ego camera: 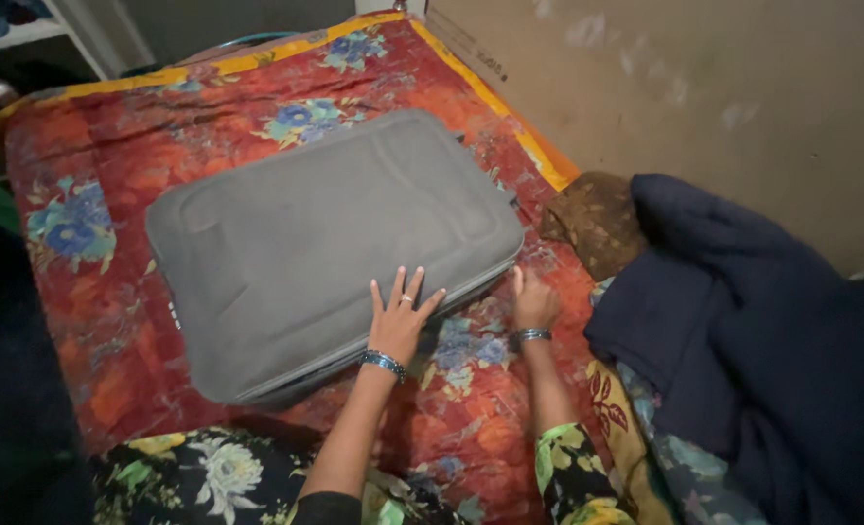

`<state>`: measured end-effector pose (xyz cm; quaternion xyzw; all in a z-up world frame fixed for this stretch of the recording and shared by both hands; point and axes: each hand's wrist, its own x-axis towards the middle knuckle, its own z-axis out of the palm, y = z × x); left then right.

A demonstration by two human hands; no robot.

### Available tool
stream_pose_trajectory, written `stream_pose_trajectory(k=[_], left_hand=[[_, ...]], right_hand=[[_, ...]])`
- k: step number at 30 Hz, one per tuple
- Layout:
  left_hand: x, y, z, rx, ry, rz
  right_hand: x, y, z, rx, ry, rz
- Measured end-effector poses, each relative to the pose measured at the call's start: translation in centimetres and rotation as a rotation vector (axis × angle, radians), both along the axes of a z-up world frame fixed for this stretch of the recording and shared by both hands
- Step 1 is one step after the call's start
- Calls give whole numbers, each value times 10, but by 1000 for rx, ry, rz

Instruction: The person unzips a gray suitcase on a bed, removes various clothes including pants and shirts, and places them onto a green chair.

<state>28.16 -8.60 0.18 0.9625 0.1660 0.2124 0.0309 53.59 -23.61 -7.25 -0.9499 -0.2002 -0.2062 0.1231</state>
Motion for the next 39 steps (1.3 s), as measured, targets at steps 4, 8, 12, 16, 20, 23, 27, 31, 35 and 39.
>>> stream_pose_trajectory(k=[4,8,12,16,20,23,27,31,35,39], left_hand=[[9,-2,8,-24,15,15],[20,-3,14,11,-11,8],[31,-2,21,37,10,-7],[35,2,16,-8,-5,-25],[39,6,-2,170,-71,-38],[39,5,-9,196,-127,-41],[35,0,-6,218,-114,-28],[34,0,-4,193,-144,-34],[34,0,-7,176,-172,-47],[34,-1,-8,161,-184,-40]], right_hand=[[28,-7,20,269,-13,139],[44,3,29,305,-81,173],[67,18,30,277,-68,165],[93,36,34,257,-109,211],[108,54,40,216,-23,230],[119,67,49,279,10,290],[131,80,63,271,26,380],[149,105,80,192,108,463],[161,139,89,157,126,482],[172,175,91,173,194,469]])
